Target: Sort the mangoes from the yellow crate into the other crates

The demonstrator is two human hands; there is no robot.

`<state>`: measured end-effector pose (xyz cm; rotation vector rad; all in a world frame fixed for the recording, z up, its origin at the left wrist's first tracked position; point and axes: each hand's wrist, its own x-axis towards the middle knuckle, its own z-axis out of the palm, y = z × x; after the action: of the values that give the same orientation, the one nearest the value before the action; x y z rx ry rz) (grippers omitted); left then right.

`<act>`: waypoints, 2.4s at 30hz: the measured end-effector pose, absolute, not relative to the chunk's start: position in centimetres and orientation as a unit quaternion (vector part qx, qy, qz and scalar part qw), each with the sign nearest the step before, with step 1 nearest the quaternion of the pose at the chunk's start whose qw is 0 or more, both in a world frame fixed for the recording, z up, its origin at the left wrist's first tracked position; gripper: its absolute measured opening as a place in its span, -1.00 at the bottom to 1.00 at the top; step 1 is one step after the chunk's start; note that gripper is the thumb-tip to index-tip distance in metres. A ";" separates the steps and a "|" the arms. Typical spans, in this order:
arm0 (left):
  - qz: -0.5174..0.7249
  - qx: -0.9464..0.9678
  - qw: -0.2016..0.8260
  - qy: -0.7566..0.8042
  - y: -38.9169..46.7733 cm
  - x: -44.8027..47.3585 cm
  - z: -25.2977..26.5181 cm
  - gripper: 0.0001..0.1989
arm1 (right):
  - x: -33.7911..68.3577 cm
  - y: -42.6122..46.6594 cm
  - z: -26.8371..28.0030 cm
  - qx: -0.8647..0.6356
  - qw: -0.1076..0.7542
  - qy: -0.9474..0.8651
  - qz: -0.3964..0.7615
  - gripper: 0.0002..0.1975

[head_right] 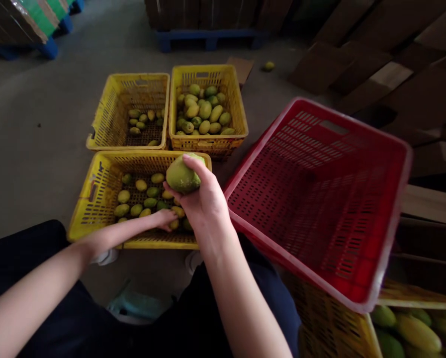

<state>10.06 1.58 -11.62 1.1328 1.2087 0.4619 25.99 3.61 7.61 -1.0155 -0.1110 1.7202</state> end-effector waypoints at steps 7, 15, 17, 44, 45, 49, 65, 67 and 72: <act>0.133 0.556 0.592 0.568 6.9 4.1 -3.2 -0.64 | 24.6 3.0 7.7 -0.400 0.461 -0.060 0.790 -0.80; 0.287 0.304 0.836 0.356 3.2 -0.6 7.1 -0.54 | 22.5 3.2 9.2 -0.377 0.448 -0.123 0.801 -0.83; 0.350 0.281 0.837 0.314 2.1 -0.8 7.6 -0.55 | 21.7 3.2 9.7 -0.355 0.455 -0.141 0.804 -0.83; 0.531 0.599 0.499 0.332 2.4 0.4 11.3 -0.41 | 18.4 2.4 9.5 -0.322 0.660 -0.387 0.557 -0.40; 0.540 0.606 0.477 0.336 2.4 0.2 11.3 -0.41 | 18.2 2.3 9.6 -0.329 0.663 -0.404 0.537 -0.36; 0.565 0.637 0.388 0.353 2.0 -0.4 11.4 -0.43 | 17.6 1.9 10.0 -0.339 0.683 -0.483 0.431 -0.31; 0.600 0.571 0.431 0.359 1.4 -1.2 12.4 -0.42 | 16.9 1.6 10.5 -0.348 0.689 -0.520 0.366 -0.33; 0.591 0.565 0.449 0.359 1.8 -1.4 12.0 -0.40 | 17.1 1.7 10.4 -0.351 0.680 -0.524 0.375 -0.31; 0.543 0.463 0.622 0.323 3.1 -1.8 10.7 -0.47 | 17.5 2.3 9.2 -0.347 0.621 -0.486 0.508 -0.52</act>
<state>-1.85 3.07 10.73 1.0632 0.7419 1.2464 17.54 2.27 9.23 -0.7977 -1.1159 1.1676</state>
